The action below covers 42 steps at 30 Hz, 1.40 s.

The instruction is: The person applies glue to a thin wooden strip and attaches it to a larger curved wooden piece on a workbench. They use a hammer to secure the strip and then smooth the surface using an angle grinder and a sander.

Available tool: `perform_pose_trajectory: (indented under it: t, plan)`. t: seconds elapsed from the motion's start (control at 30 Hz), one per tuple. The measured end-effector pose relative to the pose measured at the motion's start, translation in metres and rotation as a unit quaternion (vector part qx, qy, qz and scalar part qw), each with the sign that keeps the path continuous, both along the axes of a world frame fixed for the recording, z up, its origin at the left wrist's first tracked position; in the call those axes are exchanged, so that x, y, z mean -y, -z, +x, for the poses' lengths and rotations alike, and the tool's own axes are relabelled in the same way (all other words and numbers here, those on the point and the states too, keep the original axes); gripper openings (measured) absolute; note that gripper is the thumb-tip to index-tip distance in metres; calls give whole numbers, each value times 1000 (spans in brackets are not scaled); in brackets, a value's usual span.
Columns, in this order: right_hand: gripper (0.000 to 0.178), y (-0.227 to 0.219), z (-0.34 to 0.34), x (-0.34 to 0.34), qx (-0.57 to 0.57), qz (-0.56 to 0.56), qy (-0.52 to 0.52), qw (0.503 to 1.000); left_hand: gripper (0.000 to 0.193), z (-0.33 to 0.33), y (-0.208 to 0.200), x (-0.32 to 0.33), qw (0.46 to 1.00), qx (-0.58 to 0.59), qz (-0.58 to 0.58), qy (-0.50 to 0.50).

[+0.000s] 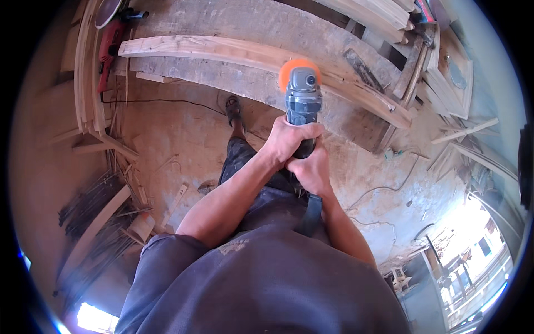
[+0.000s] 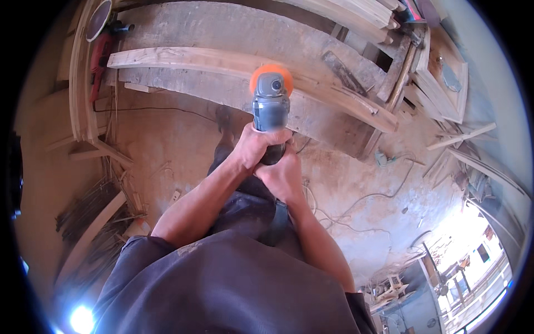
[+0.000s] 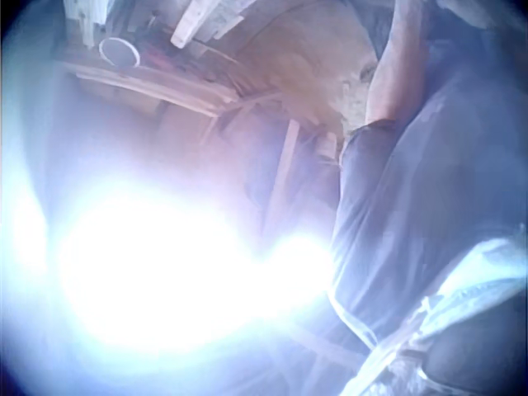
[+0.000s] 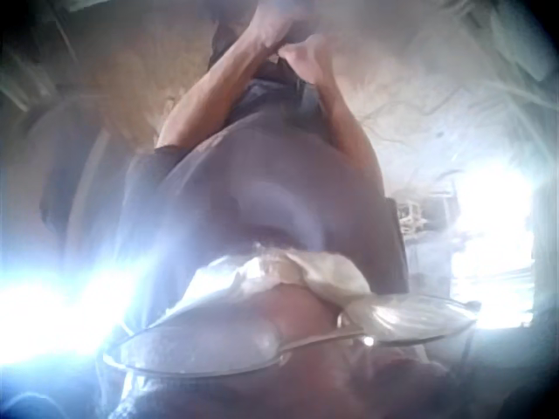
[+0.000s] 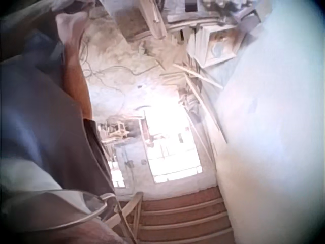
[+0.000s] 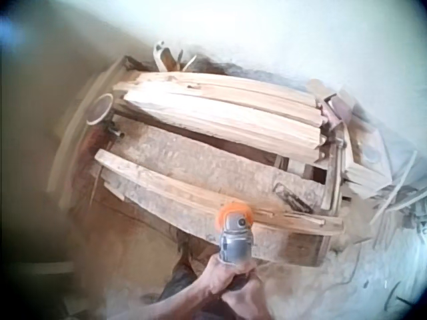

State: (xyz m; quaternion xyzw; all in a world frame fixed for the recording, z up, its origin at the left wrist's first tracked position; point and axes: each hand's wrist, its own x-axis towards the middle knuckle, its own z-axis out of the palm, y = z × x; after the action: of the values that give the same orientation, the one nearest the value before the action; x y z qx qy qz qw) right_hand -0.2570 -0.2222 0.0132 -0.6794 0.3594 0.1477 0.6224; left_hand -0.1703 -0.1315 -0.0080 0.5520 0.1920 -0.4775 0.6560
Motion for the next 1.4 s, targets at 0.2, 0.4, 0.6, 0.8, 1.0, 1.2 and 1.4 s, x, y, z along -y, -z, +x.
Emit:
perform_pose_trajectory:
  t: [0.2,0.4,0.6,0.8,1.0,1.2,1.4]
  plan:
    - [62,-13,3,16,37,26,53,998,22,13,-24,25,999,32,-11,35]
    - [60,1,-3,17,48,20,58,997,24,10,-11,32,999,33,-5,30]
    - [60,4,9,-9,-10,14,32,999,20,21,-8,1,1000,-14,-5,17]
    - [62,19,11,-32,20,-11,13,1000,23,19,9,-26,999,-35,-26,-16]
    - [64,13,15,-34,28,-40,23,999,19,24,0,-22,998,-42,-40,-10]
    - [66,4,26,-35,-13,-35,-1,999,23,31,4,-30,997,-50,-60,2]
    - [66,2,22,-35,21,-58,18,998,24,25,1,-24,998,-56,-42,0]
